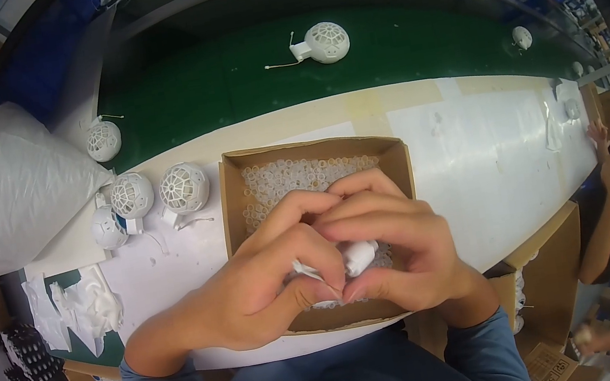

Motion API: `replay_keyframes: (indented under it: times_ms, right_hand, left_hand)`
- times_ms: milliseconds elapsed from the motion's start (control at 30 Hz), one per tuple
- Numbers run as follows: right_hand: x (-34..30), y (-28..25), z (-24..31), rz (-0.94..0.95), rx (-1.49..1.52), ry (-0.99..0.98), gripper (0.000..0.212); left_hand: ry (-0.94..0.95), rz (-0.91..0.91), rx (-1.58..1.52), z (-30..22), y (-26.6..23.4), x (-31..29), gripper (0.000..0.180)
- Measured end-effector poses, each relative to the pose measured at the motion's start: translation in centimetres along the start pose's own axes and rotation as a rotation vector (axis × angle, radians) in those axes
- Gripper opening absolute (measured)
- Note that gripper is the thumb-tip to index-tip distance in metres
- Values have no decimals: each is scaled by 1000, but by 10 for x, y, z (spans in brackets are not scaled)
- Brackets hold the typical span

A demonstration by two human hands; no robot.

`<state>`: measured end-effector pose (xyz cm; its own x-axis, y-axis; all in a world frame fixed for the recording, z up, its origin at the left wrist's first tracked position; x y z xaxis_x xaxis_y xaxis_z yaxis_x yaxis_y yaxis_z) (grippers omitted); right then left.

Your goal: Assembling small plastic components by inserting internal parts or wires into a white housing using a thin metal tool.

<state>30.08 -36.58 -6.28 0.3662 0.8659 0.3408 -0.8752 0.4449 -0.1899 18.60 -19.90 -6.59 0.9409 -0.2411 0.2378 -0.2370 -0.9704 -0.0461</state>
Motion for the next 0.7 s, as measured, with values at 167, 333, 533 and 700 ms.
replay_keyframes:
  times_ms: [167,333,533,700]
  right_hand:
    - [2,-1,1,84,-80,-67,30]
    - [-1,3,1,47,-25,-86,26]
    - [-3,12,0,6,-27,-65,23]
    - [-4,13,-4,-66,27,-98,24]
  left_hand:
    - [39,-95,-98,4,9,1,28]
    - [42,-102,254,-5,13,12,59]
    - [154,-209,435,-5,16,14,60]
    - [148,-208,498,0,19,10,61]
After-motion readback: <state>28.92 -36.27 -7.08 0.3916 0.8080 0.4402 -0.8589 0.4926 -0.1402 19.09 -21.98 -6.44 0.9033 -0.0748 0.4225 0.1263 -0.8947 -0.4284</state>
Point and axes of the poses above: each hand's wrist, its own x-axis towards the middle knuckle, its own y-axis out of the palm, z = x × y, the point moved 2 cm from there along x, towards the middle knuckle, and after that the axes turned 4 degrees about z, right-handed, at the moved point
